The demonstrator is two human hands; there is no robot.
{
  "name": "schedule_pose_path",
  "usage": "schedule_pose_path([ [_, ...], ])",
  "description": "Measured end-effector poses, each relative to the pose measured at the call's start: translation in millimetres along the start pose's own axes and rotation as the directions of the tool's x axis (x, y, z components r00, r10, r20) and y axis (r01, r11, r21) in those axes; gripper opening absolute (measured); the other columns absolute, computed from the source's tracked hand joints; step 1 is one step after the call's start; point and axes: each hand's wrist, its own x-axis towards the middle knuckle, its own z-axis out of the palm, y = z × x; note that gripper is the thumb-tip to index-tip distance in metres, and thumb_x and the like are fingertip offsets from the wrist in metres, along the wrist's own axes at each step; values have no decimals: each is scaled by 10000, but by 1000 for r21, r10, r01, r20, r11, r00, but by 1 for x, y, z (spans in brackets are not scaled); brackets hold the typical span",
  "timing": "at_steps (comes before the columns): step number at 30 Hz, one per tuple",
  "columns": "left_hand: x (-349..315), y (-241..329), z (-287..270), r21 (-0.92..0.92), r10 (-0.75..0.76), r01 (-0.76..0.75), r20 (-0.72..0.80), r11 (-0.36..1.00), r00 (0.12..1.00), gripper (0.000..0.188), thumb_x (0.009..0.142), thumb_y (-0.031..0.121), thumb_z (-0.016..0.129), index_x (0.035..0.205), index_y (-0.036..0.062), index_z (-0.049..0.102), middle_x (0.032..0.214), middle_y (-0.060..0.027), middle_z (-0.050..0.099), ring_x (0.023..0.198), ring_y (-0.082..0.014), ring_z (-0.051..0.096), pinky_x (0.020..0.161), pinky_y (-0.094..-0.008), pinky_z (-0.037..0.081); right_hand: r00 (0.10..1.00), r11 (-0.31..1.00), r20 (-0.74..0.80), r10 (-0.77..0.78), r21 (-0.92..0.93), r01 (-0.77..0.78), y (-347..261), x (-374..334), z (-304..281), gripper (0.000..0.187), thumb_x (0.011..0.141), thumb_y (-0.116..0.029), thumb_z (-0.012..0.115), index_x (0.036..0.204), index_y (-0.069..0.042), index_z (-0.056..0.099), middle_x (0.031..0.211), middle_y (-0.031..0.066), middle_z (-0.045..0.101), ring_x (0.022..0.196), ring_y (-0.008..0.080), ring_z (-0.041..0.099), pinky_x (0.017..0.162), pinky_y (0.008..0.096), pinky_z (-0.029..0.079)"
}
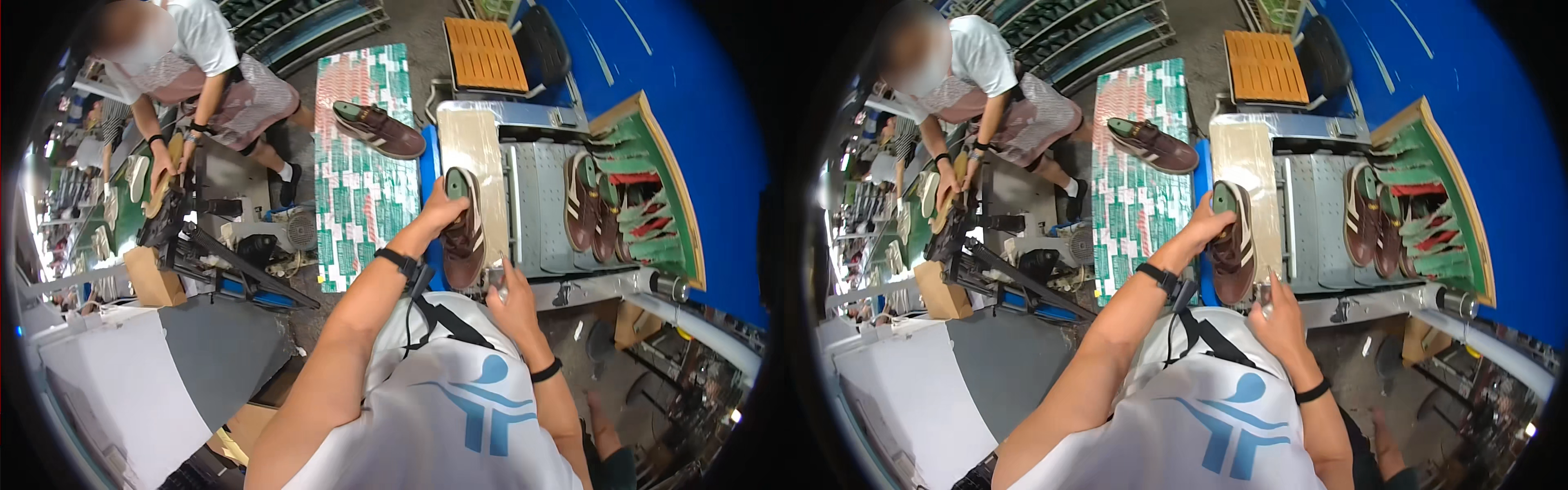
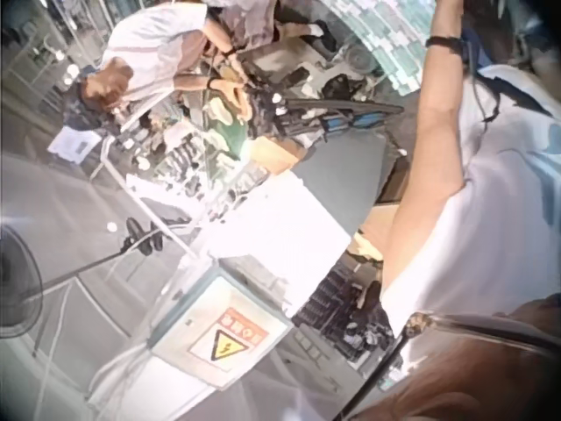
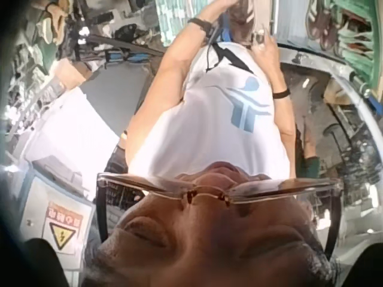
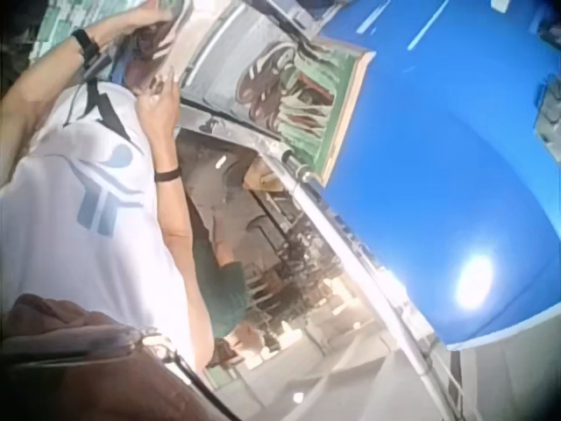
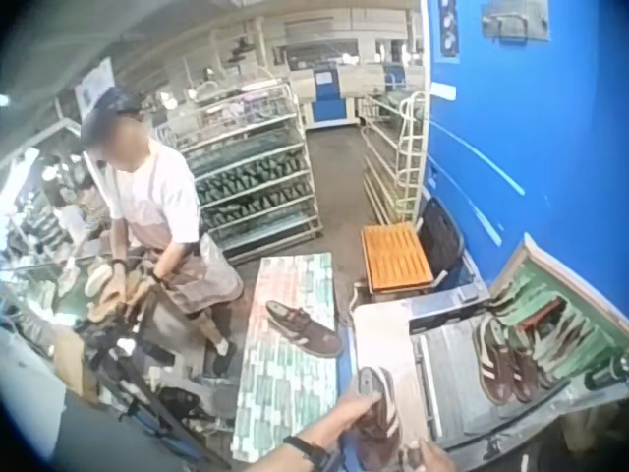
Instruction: Remove shoe lasts from finished shoes and prepare them for next steps in an assembly line.
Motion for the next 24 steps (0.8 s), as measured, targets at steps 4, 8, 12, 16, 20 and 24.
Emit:
schedule_pose_path([
  [4,-28,-7,-63,-357,-103,72,-68,931,992,725,900,107,773,1543,38,444,1294,-157,670,1099,-264,725,902,-405,635,998,999,41,46,7,-46,13,-12,-4,717,903,-164,738,1529,116,530,1078,217,669,994,401,678,888,470,554],
  [8,-6,-28,-130,-501,-207,18,-325,865,923,804,896,114,772,1584,66,360,1348,-198,652,1133,-343,732,907,-483,665,985,990,100,142,-29,-139,38,-23,-8,746,897,-205,760,1533,113,534,1077,219,684,1021,397,688,902,471,561],
  [12,66,-30,-205,-580,-344,59,-395,813,852,387,957,268,770,1284,93,658,1123,-128,769,947,-334,775,786,-518,664,975,981,114,192,-29,-190,47,-29,-18,765,899,-246,766,1537,107,532,1099,231,697,1059,409,695,926,474,566],
  [16,103,-25,-232,-501,-291,69,-381,863,877,458,1027,514,647,1270,127,667,1121,-102,761,1020,-324,734,808,-476,581,967,976,129,220,-38,-217,52,-32,-22,772,915,-290,754,1544,95,525,1170,259,711,1111,439,694,971,494,566],
  [20,91,-69,-181,-250,44,-238,-598,938,801,502,986,193,737,1398,-12,537,1254,-164,699,1099,-292,722,957,-467,613,993,999,108,41,-38,-37,79,-35,-13,742,918,-310,754,1497,109,553,1171,325,720,1092,462,715,976,528,580],
  [24,27,-56,64,414,110,-50,-122,909,986,724,943,152,756,1586,-39,486,1518,-222,612,1400,-339,589,1144,-433,497,983,983,2,183,8,-183,97,-48,-21,740,910,-346,766,1454,119,579,1166,324,719,1055,465,722,949,512,589],
])
